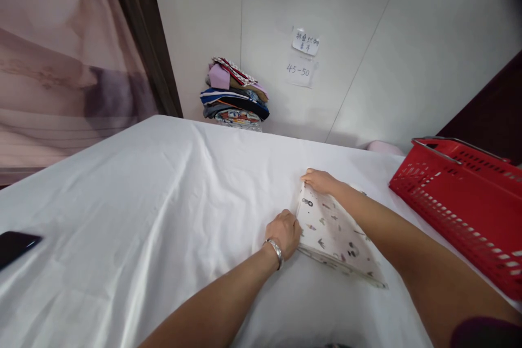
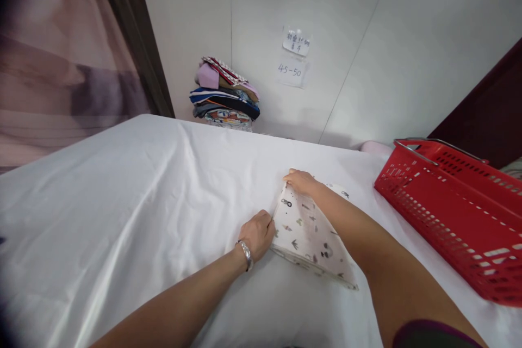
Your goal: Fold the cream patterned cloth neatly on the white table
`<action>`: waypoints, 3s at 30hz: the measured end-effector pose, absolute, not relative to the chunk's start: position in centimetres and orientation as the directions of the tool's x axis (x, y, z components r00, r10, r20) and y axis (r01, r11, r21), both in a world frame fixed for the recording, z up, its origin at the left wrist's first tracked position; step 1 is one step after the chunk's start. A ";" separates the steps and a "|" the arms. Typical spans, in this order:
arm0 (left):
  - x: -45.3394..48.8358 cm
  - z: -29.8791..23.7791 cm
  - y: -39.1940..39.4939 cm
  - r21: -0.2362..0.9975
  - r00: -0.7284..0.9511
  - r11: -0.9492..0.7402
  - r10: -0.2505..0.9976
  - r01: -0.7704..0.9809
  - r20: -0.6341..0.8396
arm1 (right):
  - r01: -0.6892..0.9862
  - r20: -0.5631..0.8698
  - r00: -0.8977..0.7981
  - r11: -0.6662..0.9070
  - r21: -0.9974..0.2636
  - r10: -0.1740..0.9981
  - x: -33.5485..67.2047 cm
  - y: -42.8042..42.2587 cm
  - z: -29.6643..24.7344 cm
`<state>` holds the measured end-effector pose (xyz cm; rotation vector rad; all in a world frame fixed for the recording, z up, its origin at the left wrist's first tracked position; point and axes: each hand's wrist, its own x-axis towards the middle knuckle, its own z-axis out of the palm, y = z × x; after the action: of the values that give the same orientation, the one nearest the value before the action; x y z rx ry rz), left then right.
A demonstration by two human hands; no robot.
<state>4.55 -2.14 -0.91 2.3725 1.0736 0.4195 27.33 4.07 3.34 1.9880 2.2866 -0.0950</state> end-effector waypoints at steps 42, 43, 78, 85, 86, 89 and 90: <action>4.5 -0.5 -2.1 0.448 0.718 -0.656 0.695 0.607 0.045 | 0.984 -0.108 0.121 -0.133 -0.122 0.987 24.8 4.0 -0.3; 4.4 -0.4 -2.1 0.443 0.720 -0.656 0.693 0.611 0.033 | 0.983 -0.117 0.119 -0.133 -0.124 0.986 24.7 4.3 -0.2; 4.5 -0.9 -2.0 0.431 0.714 -0.669 0.696 0.605 0.077 | 0.890 -0.049 0.028 -0.047 -0.453 0.998 18.8 -3.1 1.7; 4.4 -0.6 -2.1 0.422 0.712 -0.656 0.702 0.626 0.036 | 0.734 0.167 0.427 -0.233 -0.638 0.889 24.5 -12.1 1.4; 4.4 -0.5 -2.1 0.423 0.712 -0.654 0.702 0.627 0.030 | 0.681 0.158 0.542 -0.322 -0.658 0.825 25.6 -13.3 1.1; 4.4 -0.4 -2.2 0.423 0.710 -0.652 0.703 0.629 0.027 | 0.403 -0.012 0.767 -0.496 -0.769 0.642 27.7 -16.6 -0.4; 4.4 -0.3 -2.2 0.424 0.709 -0.651 0.705 0.630 0.029 | 0.337 -0.059 0.785 -0.505 -0.794 0.616 27.9 -17.4 -1.0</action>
<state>4.38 -2.23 -0.31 2.5318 1.0352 0.2684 27.94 -17.44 -0.97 3.7219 1.2259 -0.7432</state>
